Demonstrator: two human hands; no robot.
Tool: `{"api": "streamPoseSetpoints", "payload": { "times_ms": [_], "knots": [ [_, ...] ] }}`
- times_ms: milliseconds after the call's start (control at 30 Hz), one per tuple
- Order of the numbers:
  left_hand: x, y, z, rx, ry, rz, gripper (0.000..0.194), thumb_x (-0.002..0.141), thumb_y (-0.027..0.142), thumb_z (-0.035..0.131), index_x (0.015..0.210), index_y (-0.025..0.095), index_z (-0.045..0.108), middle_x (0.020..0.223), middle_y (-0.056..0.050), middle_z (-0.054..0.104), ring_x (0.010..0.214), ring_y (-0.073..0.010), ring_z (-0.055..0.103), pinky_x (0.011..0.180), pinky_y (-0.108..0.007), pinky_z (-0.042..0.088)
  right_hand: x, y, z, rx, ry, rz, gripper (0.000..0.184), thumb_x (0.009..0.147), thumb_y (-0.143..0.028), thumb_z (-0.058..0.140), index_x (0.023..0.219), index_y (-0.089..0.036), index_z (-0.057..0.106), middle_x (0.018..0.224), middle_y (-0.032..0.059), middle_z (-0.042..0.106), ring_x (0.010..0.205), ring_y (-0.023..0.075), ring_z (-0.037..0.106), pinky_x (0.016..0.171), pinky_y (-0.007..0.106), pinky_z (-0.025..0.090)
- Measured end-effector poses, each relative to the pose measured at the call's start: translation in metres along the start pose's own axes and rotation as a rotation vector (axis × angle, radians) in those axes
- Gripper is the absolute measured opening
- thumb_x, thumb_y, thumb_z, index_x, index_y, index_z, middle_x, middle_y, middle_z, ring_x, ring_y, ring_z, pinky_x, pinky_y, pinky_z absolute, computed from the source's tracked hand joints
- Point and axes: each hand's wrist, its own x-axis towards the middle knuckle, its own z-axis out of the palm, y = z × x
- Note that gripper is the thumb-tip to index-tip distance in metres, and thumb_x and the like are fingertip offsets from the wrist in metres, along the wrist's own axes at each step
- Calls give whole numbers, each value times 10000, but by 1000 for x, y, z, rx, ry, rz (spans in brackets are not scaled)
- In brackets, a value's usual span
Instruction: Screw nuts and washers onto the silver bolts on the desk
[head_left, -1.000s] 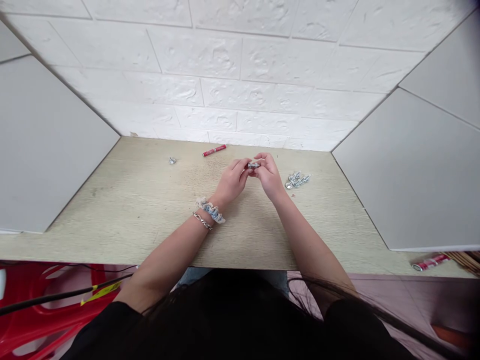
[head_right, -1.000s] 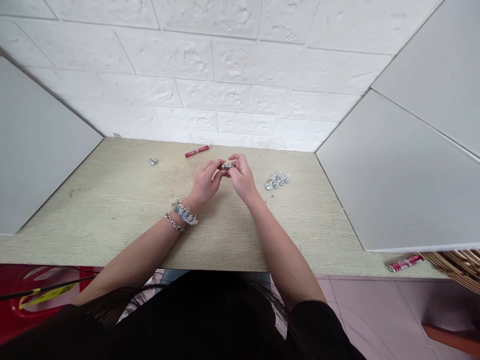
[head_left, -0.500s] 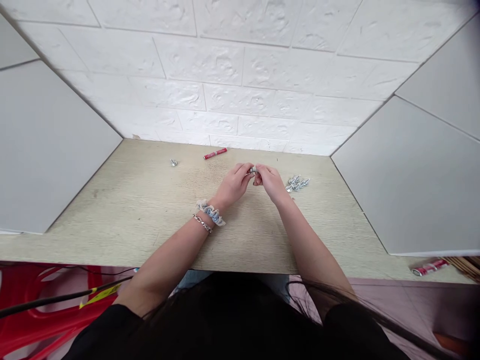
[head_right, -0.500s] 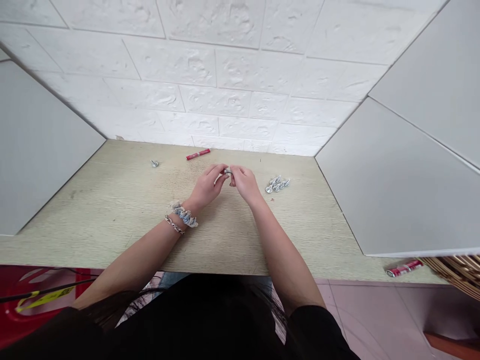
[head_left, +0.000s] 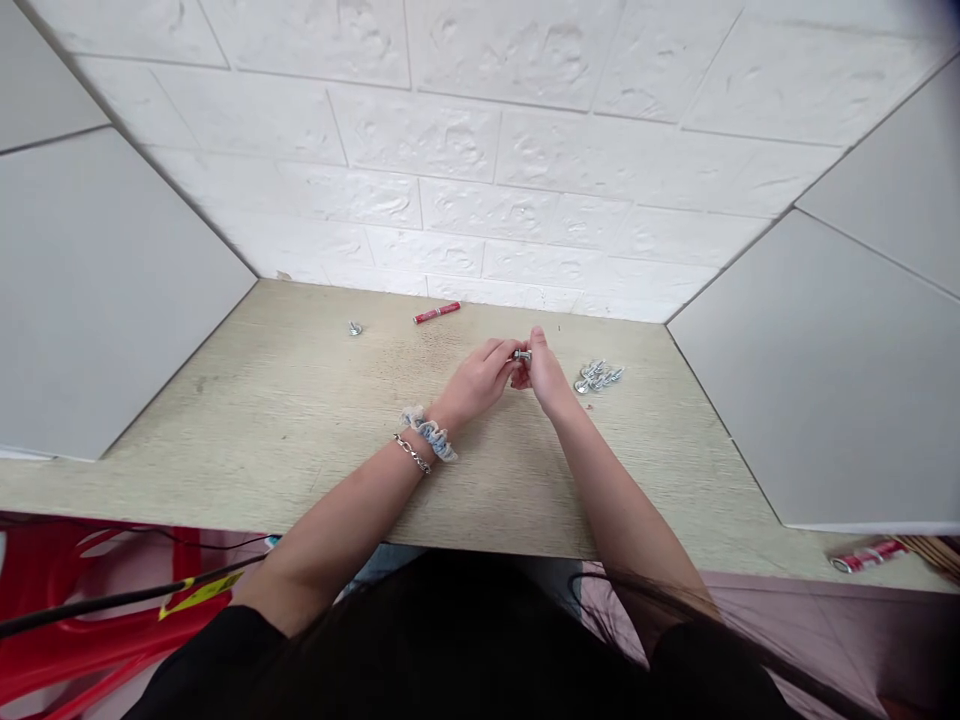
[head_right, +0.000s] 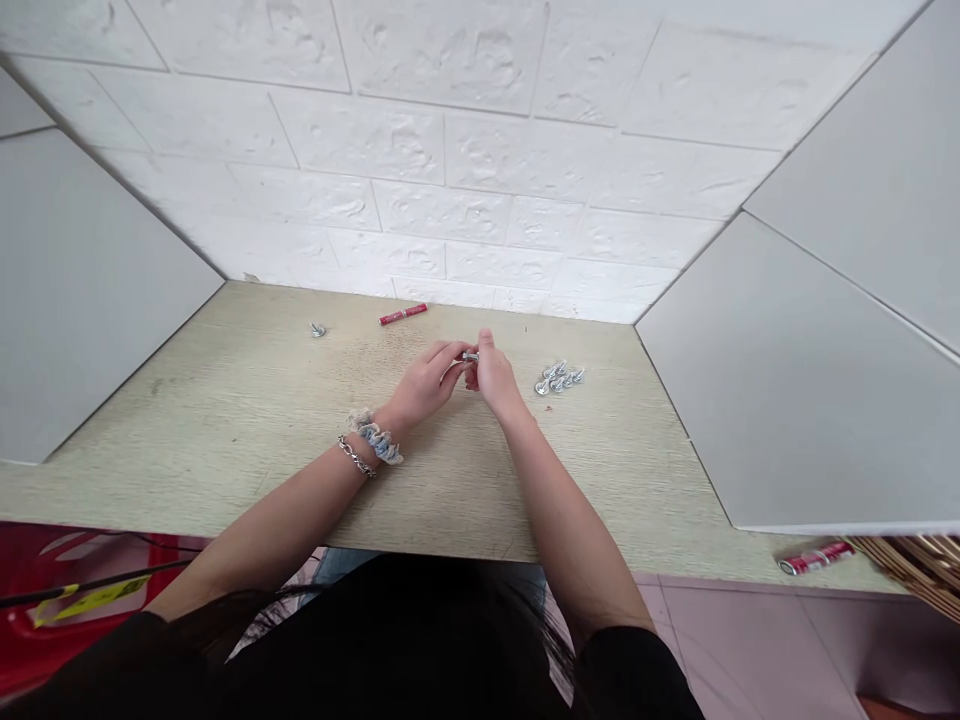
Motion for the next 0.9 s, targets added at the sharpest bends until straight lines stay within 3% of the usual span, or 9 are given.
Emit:
{"api": "streamPoseSetpoints", "payload": {
  "times_ms": [133,333,400,600,900],
  "knots": [
    [0,-5,-3,37,14,-24,221,891,232,366,1059,146,481,957,-87,570,896,-150,536,801,-286,453,-5,-6,-1,-123,-18,-6,564,780,-641,300,461,-184,388,357,-21,383,350,78,401,422,221,351],
    [2,-13,-3,60,74,-96,215,889,236,375,1053,146,481,967,-86,576,921,-150,543,807,-286,452,-11,-15,1,8,-73,-50,356,776,-436,476,534,-179,429,398,-53,381,360,58,353,389,198,302],
    [2,-13,-2,58,78,-102,214,888,232,378,1055,147,481,964,-84,578,914,-148,546,804,-286,453,-10,-14,0,16,-87,-49,354,786,-463,450,569,-183,439,412,-49,405,356,63,358,376,202,288],
    [0,-6,-2,35,58,7,220,884,232,391,1060,140,486,936,-82,580,876,-142,544,784,-273,458,-8,-10,-2,-73,-42,12,608,766,-702,227,465,-191,365,369,-22,363,342,78,370,378,227,300],
    [1,-7,-4,49,87,-18,225,891,222,371,1071,149,484,958,-81,583,927,-141,546,809,-272,459,-12,-15,2,68,-69,-102,504,737,-638,435,506,-194,375,398,-55,343,354,62,334,391,226,304]
  ]
}}
